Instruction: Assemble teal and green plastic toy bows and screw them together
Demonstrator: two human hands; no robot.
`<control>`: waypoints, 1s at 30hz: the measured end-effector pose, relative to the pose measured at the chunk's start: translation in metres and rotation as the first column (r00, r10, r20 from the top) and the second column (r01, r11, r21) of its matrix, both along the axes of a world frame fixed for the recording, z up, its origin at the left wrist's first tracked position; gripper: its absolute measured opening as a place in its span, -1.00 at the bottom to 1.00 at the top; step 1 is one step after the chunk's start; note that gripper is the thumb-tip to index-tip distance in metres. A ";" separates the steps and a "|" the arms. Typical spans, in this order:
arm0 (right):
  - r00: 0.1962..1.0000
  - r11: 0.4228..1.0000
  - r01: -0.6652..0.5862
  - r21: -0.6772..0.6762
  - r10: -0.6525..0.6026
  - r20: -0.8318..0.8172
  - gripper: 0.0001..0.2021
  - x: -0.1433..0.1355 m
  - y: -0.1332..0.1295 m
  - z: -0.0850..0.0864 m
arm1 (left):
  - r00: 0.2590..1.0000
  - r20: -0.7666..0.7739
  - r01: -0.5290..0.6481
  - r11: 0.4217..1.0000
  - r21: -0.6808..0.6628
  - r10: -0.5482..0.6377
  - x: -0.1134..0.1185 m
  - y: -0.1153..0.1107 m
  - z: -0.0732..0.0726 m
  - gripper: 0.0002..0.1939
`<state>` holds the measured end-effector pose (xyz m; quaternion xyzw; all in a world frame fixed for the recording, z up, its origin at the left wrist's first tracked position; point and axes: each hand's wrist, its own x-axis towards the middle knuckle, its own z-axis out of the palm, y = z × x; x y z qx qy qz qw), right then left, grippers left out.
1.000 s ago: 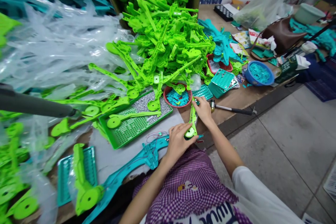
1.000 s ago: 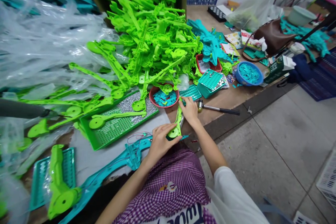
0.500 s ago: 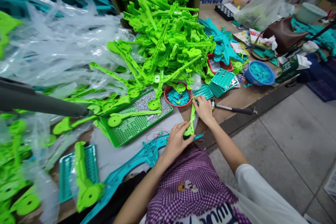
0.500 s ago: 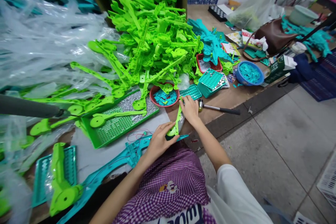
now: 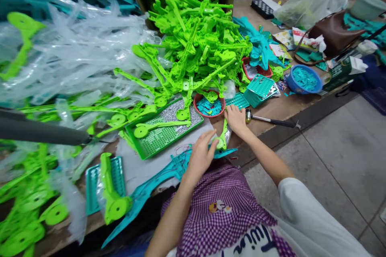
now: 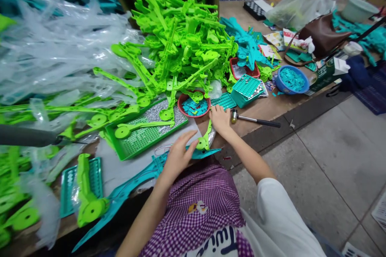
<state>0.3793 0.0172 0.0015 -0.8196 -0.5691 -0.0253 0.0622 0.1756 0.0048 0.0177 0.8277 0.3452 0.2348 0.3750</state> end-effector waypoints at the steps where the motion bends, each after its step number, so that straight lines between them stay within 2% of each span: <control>1: 1.000 1.000 -0.002 0.001 0.002 0.002 -0.72 0.000 0.000 0.000 | 1.000 -0.025 -0.001 1.000 -0.029 0.000 0.008 0.009 0.002 -0.62; 4: 1.000 1.000 -0.005 -0.006 0.005 0.014 -0.71 0.000 -0.001 -0.001 | 0.986 -0.120 0.093 0.980 -0.175 -0.115 0.032 0.034 -0.002 -0.65; 6: 1.000 1.000 0.001 -0.009 -0.001 0.012 -0.69 0.000 -0.002 -0.002 | 0.979 -0.103 0.144 0.952 -0.270 -0.177 0.043 0.042 -0.010 -0.68; 9: 1.000 1.000 0.016 0.000 -0.016 -0.002 -0.66 -0.001 -0.004 -0.002 | 0.985 -0.030 0.149 0.930 -0.337 -0.169 0.047 0.044 -0.023 -0.69; 12: 0.999 1.000 0.005 0.026 -0.004 -0.036 -0.64 0.003 -0.007 -0.003 | 0.987 -0.009 0.144 0.917 -0.371 -0.158 0.045 0.041 -0.029 -0.67; 20: 0.967 0.976 -0.187 0.109 0.203 -0.157 -0.54 0.020 -0.023 -0.015 | 0.991 0.005 0.129 0.915 -0.383 -0.137 0.045 0.038 -0.034 -0.63; 27: 0.969 0.979 -0.190 0.075 0.200 -0.146 -0.53 0.014 -0.021 -0.014 | 0.987 -0.022 0.147 0.935 -0.321 -0.162 0.039 0.038 -0.032 -0.69; 30: 0.970 0.979 -0.190 0.066 0.198 -0.143 -0.53 0.012 -0.020 -0.011 | 0.976 0.007 0.211 0.927 -0.310 -0.219 0.038 0.040 -0.034 -0.63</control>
